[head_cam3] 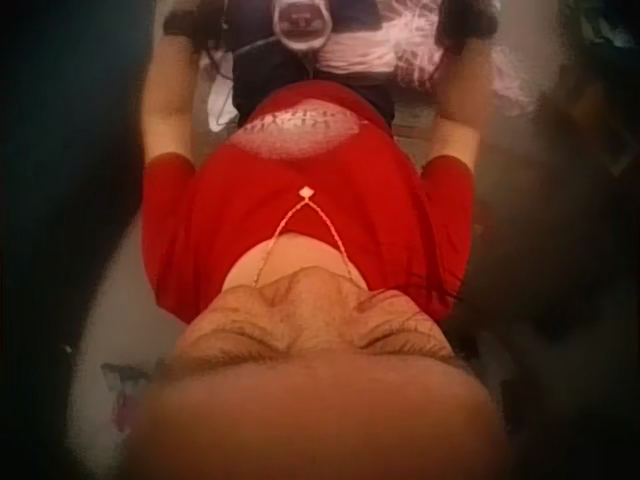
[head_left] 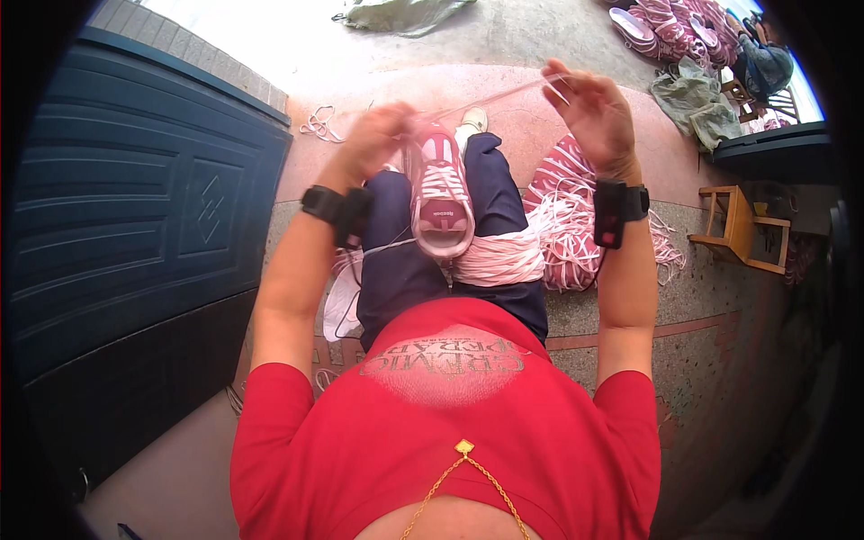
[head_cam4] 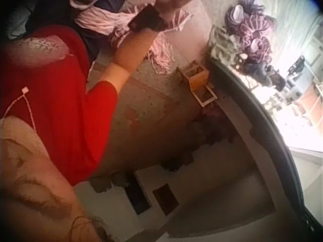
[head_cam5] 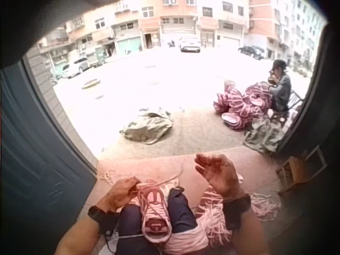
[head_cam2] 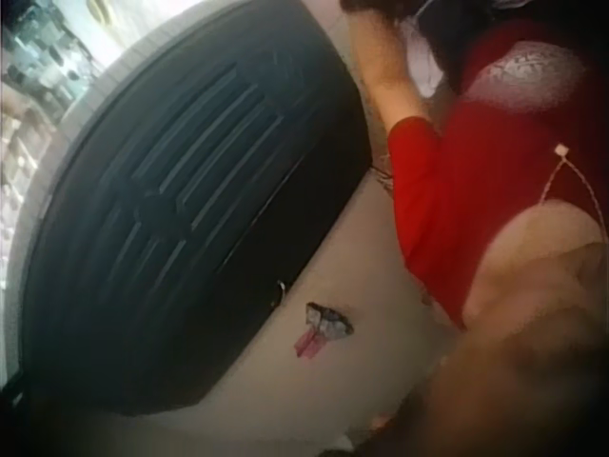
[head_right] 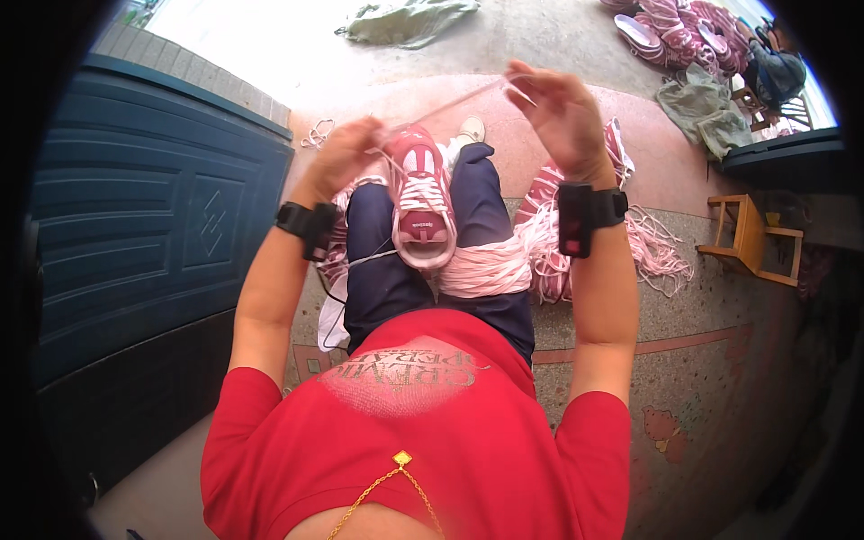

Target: The person sits on the floor and repeatedly threads a long pink shoelace through the eyelets of a pink sneaker held on their lap. They pull the lace taut, adjust the loops, and continue lacing the same shoe throughout the clip.

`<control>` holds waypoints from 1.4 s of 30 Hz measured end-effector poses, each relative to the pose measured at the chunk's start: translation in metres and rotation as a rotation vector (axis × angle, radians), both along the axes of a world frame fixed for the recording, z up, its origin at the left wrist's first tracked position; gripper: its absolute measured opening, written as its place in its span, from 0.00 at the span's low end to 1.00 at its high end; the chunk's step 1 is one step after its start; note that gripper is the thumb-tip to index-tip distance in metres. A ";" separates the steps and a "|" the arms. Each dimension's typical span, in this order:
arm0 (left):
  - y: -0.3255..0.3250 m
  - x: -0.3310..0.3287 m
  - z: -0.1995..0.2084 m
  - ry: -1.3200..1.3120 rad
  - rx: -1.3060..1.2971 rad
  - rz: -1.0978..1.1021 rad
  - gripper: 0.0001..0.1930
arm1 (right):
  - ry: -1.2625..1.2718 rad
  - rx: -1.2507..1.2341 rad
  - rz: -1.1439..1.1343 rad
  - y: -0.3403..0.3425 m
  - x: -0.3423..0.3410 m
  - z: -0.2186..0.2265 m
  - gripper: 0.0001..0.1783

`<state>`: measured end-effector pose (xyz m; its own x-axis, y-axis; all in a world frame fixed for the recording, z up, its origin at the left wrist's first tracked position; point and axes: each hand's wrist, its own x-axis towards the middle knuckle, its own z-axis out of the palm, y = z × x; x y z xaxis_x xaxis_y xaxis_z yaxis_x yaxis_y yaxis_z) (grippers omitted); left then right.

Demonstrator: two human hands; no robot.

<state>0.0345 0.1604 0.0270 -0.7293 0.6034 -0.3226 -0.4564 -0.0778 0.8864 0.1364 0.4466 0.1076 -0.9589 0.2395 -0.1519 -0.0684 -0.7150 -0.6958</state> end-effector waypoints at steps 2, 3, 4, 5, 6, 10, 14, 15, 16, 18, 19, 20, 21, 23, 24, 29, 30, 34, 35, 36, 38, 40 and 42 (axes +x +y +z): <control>-0.033 -0.028 0.007 -0.132 0.195 0.192 0.08 | 0.065 -0.313 0.037 0.054 0.009 -0.056 0.10; -0.049 -0.038 0.012 -0.243 0.302 0.297 0.08 | 0.200 -0.396 0.144 0.077 0.015 -0.089 0.10; -0.071 -0.045 0.011 -0.213 0.275 0.285 0.08 | 0.098 -0.332 0.143 0.074 0.020 -0.097 0.10; -0.089 -0.050 0.009 -0.185 0.253 0.266 0.08 | -0.048 -0.246 0.102 0.071 0.023 -0.109 0.10; -0.100 -0.051 0.007 -0.156 0.230 0.253 0.09 | -0.129 -0.130 0.049 0.059 0.025 -0.111 0.10; -0.079 -0.040 0.025 -0.044 0.203 0.330 0.09 | -0.237 0.534 0.421 -0.023 0.031 -0.112 0.11; -0.057 -0.037 0.056 0.036 0.262 0.273 0.11 | 0.268 1.234 0.469 -0.137 0.043 -0.149 0.14; -0.058 -0.036 0.063 0.048 0.280 0.258 0.12 | 0.407 1.464 0.345 -0.157 0.042 -0.152 0.14; -0.062 -0.040 0.067 0.058 0.312 0.215 0.13 | 0.371 1.484 0.416 -0.168 0.039 -0.158 0.14; -0.073 -0.039 0.069 0.113 0.171 0.229 0.14 | 0.296 1.525 0.560 -0.179 0.031 -0.163 0.14; -0.078 -0.038 0.070 0.139 0.103 0.236 0.15 | 0.296 1.461 0.586 -0.178 0.031 -0.163 0.14; -0.085 -0.035 0.061 0.235 -0.049 0.242 0.15 | 0.294 1.396 0.611 -0.174 0.032 -0.162 0.15; -0.090 -0.027 0.049 0.306 -0.195 0.189 0.15 | 0.292 1.332 0.640 -0.168 0.035 -0.158 0.15; -0.100 -0.006 0.021 0.439 -0.480 0.078 0.15 | 0.122 0.822 0.751 -0.136 0.050 -0.125 0.16; -0.098 0.010 0.012 0.436 -0.566 -0.004 0.13 | 0.000 0.620 0.765 -0.113 0.057 -0.117 0.16; -0.080 0.082 -0.066 0.368 -0.472 -0.229 0.10 | -0.140 0.277 0.301 0.004 0.088 -0.093 0.22; -0.071 0.087 -0.068 0.507 -0.562 -0.233 0.10 | -0.079 0.190 0.214 0.020 0.095 -0.095 0.19; -0.054 0.096 -0.074 0.820 -0.754 -0.144 0.09 | 0.025 0.046 0.085 0.046 0.117 -0.092 0.19; -0.054 0.097 -0.079 0.888 -0.788 -0.117 0.09 | -0.003 0.054 0.064 0.046 0.118 -0.094 0.18; -0.052 0.097 -0.078 0.871 -0.786 -0.108 0.09 | -0.034 0.062 0.032 0.046 0.121 -0.094 0.18; -0.052 0.097 -0.078 0.900 -0.849 -0.136 0.09 | -0.039 0.047 0.023 0.052 0.125 -0.098 0.15; -0.051 0.096 -0.077 0.916 -0.873 -0.164 0.09 | -0.042 -0.009 -0.032 0.063 0.126 -0.102 0.15; -0.052 0.097 -0.075 0.918 -0.869 -0.183 0.09 | -0.017 -0.063 -0.048 0.070 0.126 -0.104 0.14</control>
<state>0.1312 0.1085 -0.0482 -0.8219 0.5634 -0.0837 0.4058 0.6823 0.6081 0.2628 0.5162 0.0031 -0.9438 0.2746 -0.1839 -0.0925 -0.7537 -0.6507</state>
